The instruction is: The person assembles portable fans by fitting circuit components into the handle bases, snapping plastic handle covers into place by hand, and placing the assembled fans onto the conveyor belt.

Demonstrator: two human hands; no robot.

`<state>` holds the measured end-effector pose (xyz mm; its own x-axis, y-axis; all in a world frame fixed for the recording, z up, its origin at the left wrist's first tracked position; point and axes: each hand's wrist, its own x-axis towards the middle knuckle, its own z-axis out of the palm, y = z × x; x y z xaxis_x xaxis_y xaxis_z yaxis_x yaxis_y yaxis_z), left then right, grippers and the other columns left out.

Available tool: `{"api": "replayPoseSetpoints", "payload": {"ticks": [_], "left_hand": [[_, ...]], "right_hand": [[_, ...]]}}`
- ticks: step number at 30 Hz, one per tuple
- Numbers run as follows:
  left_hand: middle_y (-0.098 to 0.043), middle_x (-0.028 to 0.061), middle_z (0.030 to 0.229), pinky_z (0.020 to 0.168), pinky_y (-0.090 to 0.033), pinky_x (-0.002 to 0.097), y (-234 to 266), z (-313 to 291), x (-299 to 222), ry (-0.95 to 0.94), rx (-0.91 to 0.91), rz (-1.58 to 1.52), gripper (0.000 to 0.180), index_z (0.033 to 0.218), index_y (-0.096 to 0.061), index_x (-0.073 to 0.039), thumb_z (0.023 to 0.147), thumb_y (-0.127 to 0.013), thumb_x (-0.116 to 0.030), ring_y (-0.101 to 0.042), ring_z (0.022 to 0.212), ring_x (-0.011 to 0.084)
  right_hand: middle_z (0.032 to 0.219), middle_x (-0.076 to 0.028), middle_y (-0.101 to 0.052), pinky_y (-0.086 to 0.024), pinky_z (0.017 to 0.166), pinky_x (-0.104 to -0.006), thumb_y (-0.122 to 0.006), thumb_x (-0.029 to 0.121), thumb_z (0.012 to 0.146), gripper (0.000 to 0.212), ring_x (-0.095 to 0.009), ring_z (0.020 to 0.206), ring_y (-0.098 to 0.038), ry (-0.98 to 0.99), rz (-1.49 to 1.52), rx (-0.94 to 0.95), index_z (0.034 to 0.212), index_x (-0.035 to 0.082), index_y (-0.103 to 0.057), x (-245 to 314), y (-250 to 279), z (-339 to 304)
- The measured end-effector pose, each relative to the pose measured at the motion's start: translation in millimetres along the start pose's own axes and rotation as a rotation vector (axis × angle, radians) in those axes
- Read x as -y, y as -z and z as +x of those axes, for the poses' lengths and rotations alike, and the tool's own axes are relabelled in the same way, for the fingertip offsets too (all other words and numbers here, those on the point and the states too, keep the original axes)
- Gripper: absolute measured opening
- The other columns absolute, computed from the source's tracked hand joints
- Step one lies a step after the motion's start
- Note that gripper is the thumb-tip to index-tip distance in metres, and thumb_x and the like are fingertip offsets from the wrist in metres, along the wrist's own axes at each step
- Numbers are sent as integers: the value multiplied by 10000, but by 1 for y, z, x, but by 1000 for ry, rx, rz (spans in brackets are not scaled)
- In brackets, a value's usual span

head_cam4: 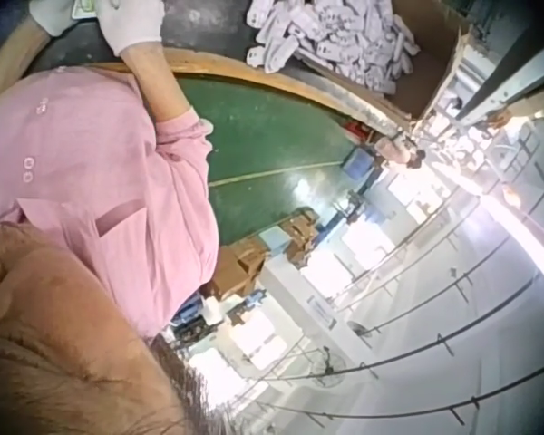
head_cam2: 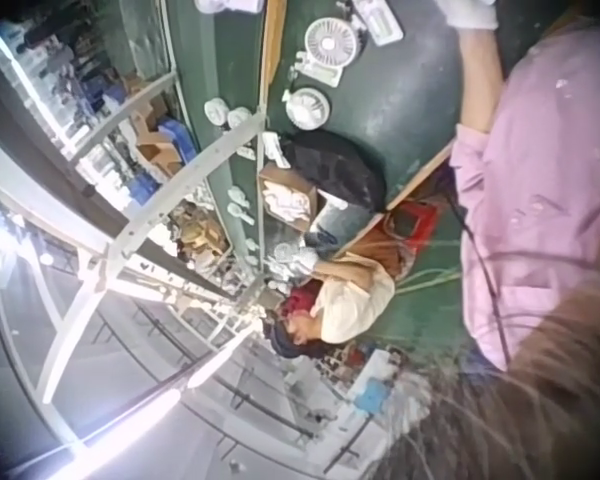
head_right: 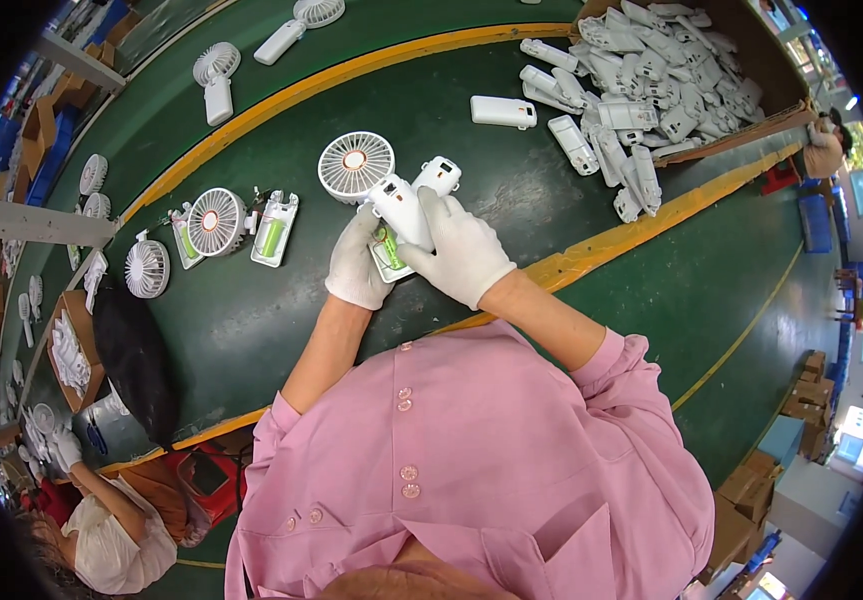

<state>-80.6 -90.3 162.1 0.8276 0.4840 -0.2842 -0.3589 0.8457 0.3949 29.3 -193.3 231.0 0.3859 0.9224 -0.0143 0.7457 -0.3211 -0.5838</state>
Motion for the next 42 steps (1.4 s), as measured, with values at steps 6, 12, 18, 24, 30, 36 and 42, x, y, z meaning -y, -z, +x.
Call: {"api": "replayPoseSetpoints", "payload": {"ticks": [6,12,18,24,30,36,42], "left_hand": [[-579,147,1188,906,-513,402,-6,0,4,-46,-6,-35,336,1244,-474,-11,984,-443,-221,-594,1077,259],[-579,196,1166,884,-523,416,-7,-3,-3,-9,51,-77,351,1208,-476,-10,988,-437,-281,-601,1055,297],[-589,158,1162,913,-503,417,-24,-7,-6,-52,1,-36,467,1232,-471,-44,996,-376,-436,-597,1061,276],[-558,169,1207,984,-433,408,-19,-2,-5,-10,-20,-69,693,1310,-410,-63,952,-244,-634,-546,1126,280],[-535,138,1248,964,-450,398,-18,-6,-5,61,36,-172,677,1312,-421,-80,953,-265,-632,-548,1124,258],[-548,148,1222,937,-467,404,-14,-4,1,81,71,-191,730,1316,-416,-65,931,-272,-669,-569,1087,263],[-567,128,1112,892,-488,394,-21,-6,-4,116,35,-176,708,1229,-452,-68,933,-232,-673,-583,1014,242]], "right_hand": [[930,-261,-623,-505,725,-493,-622,275,791,581,-432,848,-625,31,-70,12,1257,-3,-417,-8,5,4],[887,-256,-656,-520,749,-456,-616,310,778,643,-431,825,-642,-77,189,5,1307,1,-419,6,36,5],[697,-208,-649,-536,644,-470,-601,364,782,651,-396,657,-656,77,-174,1,1326,67,-401,24,34,1],[605,-163,-629,-531,521,-441,-582,390,801,615,-348,536,-641,156,-428,105,1311,96,-403,45,25,8],[608,-155,-633,-518,479,-436,-570,368,817,577,-342,520,-638,184,-535,171,1297,89,-412,58,25,14],[551,-139,-599,-501,470,-409,-612,391,777,721,-320,489,-620,182,-599,218,1378,73,-374,48,19,14],[550,-123,-595,-489,450,-401,-634,412,779,755,-309,473,-610,216,-648,298,1380,44,-362,40,20,15]]}}
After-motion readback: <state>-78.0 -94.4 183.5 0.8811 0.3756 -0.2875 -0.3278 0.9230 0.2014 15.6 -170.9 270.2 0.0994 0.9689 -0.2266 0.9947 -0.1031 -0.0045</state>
